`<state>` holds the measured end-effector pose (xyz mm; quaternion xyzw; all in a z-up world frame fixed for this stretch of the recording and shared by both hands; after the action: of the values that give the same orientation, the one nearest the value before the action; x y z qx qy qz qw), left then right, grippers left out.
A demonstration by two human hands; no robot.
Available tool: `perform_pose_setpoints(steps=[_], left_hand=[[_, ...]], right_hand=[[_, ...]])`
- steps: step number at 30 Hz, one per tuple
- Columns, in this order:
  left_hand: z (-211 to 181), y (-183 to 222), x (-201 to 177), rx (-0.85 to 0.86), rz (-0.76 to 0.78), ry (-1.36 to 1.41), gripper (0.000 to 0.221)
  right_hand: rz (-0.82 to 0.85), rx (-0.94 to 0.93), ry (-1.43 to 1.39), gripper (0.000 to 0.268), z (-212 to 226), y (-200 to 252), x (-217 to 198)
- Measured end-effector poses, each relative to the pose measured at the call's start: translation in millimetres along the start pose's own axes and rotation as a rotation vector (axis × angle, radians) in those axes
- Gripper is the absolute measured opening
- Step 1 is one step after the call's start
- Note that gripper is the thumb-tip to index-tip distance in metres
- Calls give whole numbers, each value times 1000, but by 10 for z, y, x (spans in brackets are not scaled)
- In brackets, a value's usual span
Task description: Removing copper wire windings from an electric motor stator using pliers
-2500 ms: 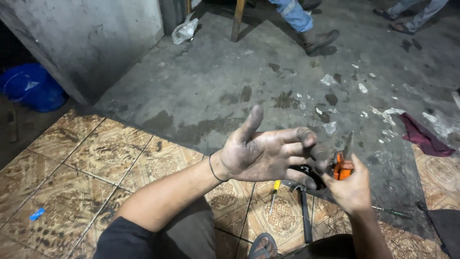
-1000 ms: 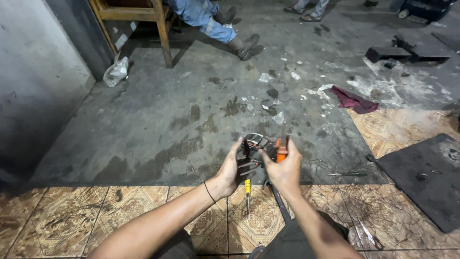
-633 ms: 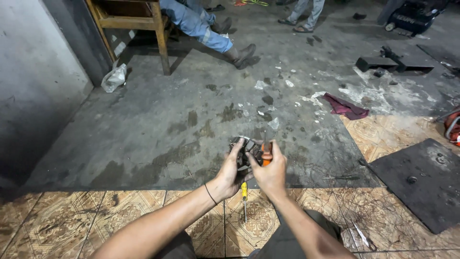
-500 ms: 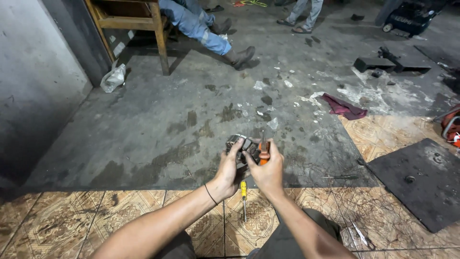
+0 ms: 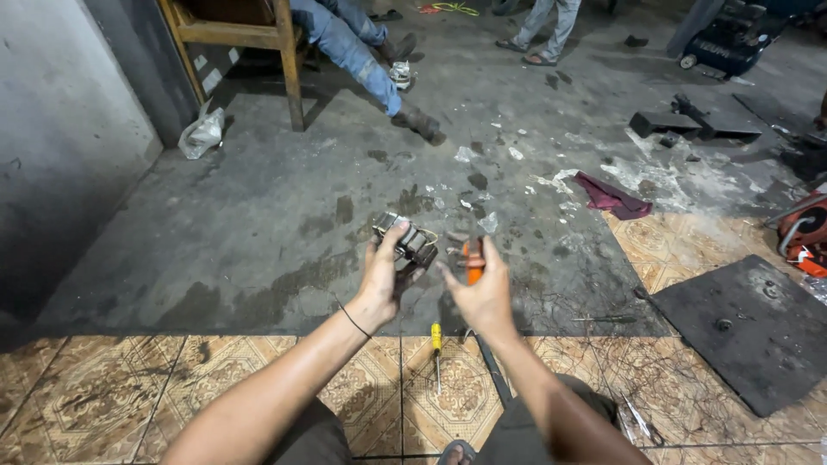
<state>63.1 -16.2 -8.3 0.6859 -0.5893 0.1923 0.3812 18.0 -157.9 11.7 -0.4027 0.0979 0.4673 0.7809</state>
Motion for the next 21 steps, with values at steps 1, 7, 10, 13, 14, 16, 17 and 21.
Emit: perform_pose_setpoints(steps=[1,7,10,13,14,16,17,21], left_hand=[[-39,9,-26,0,-2,3,106],[-253,42,-143,10,-8,-75,99],[-420,202,-104,-6,28,-118,93],[-480,154,-146,12,46,-171,96],[-467,137,-166,12,60,-223,105],[-433,116,-154,10,72,-279,113],[-415,114,-125,29,84,-304,114],[-419,105,-34,70,62,-319,117]], right_hand=[[3,-2,1,68,-56,-51,-10],[70,-12,-64,47,-772,-534,20],[210,-235,-25,42,-993,-906,63],[297,-382,95,39,-1142,-1365,235],[269,-408,106,43,-1163,-1506,311],[241,-431,114,47,-1098,-1755,490],[217,-476,109,49,-1006,-1859,591],[282,-524,83,46,-636,-1985,1048]])
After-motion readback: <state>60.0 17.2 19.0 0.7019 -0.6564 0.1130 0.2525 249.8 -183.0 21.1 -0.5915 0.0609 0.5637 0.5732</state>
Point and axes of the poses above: each hand's wrist, its own y-axis away from the middle knuckle, its own x-axis out of the palm, z = x × y, the point moved 1 cm from there along -y, towards the middle knuckle, and after that the axes turned 14 degrees about y, right-handed, at the moved point
